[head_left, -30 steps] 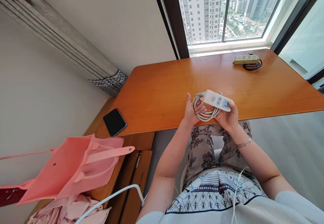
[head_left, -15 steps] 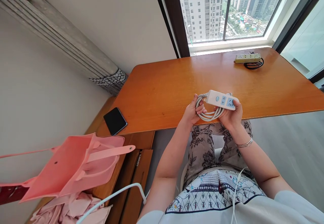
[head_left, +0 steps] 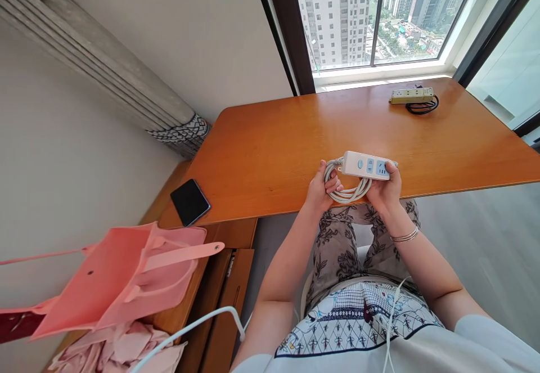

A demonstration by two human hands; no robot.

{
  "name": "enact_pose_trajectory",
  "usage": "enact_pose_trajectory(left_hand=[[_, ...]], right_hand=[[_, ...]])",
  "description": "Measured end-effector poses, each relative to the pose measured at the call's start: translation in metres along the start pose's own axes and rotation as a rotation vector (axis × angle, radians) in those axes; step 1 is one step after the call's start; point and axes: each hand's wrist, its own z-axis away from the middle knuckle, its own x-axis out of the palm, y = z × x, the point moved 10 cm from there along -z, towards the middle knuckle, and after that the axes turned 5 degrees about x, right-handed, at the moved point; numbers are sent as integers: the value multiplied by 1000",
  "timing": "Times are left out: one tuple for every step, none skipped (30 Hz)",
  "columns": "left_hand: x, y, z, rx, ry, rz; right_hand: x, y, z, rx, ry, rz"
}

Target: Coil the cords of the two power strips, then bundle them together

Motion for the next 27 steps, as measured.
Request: enact_pose_trajectory(left_hand=[[0, 0, 1, 5, 2, -12], [-1, 0, 1, 9, 5, -24], [-1, 1, 2, 13, 9, -36], [-2, 1, 3, 16, 12, -49], [-2, 2, 4, 19, 12, -63], [-2, 2, 4, 23, 9, -80], [-2, 3, 5, 27, 5, -97], [-2, 3, 5, 31, 1, -114], [-2, 3, 5, 33, -3, -130], [-2, 2, 5, 36, -5, -145], [-3, 2, 5, 38, -6, -158], [-4, 1, 5, 37, -5, -170], [-5, 1, 4, 32, -5, -181], [-7, 0, 4, 22, -6, -189], [-8, 0, 4, 11, -10, -192], [-9, 0, 3, 2, -19, -190], [-9, 0, 3, -9, -34, -184], [-9, 1, 3, -26, -54, -176], [-9, 0, 3, -52, -80, -171], [-8, -1, 3, -89, -112, -170], [-7, -4, 3, -135, -148, -177], [-7, -8, 4, -180, -185, -191], [-6, -10, 6, -211, -216, -205], [-5, -12, 6, -222, -239, -217], [-5, -12, 7, -214, -249, -221], [-5, -12, 7, -195, -246, -220], [-5, -12, 7, -174, -233, -213]], right_hand=[[-2, -1, 0, -10, 16, 4], [-4, -3, 0, -27, 33, 14], [-5, -5, 0, -52, 45, 29], [-5, -8, 0, -82, 49, 50], [-5, -12, 1, -113, 47, 73], [-5, -16, 1, -142, 43, 97], [-4, -18, 1, -163, 39, 120], [-5, -21, 1, -174, 39, 140], [-6, -22, 1, -180, 44, 156], [-7, -24, 1, -182, 51, 167], [-9, -24, 1, -182, 57, 175], [-10, -25, 1, -178, 62, 181], [-11, -25, 1, -172, 66, 184], [-11, -24, 1, -162, 68, 185], [-11, -23, 1, -150, 67, 184], [-11, -22, 0, -138, 66, 180], [-10, -20, -1, -127, 64, 174], [-9, -20, -2, -117, 60, 171], [-8, -19, -4, -107, 52, 172], [-7, -18, -6, -100, 40, 176], [-5, -18, -8, -93, 26, 184], [-4, -18, -10, -85, 10, 191], [-3, -18, -12, -78, -3, 196], [-4, -18, -13, -71, -13, 199], [-4, -19, -14, -66, -19, 200], [-6, -20, -15, -61, -23, 202], [-7, -21, -15, -59, -27, 208]])
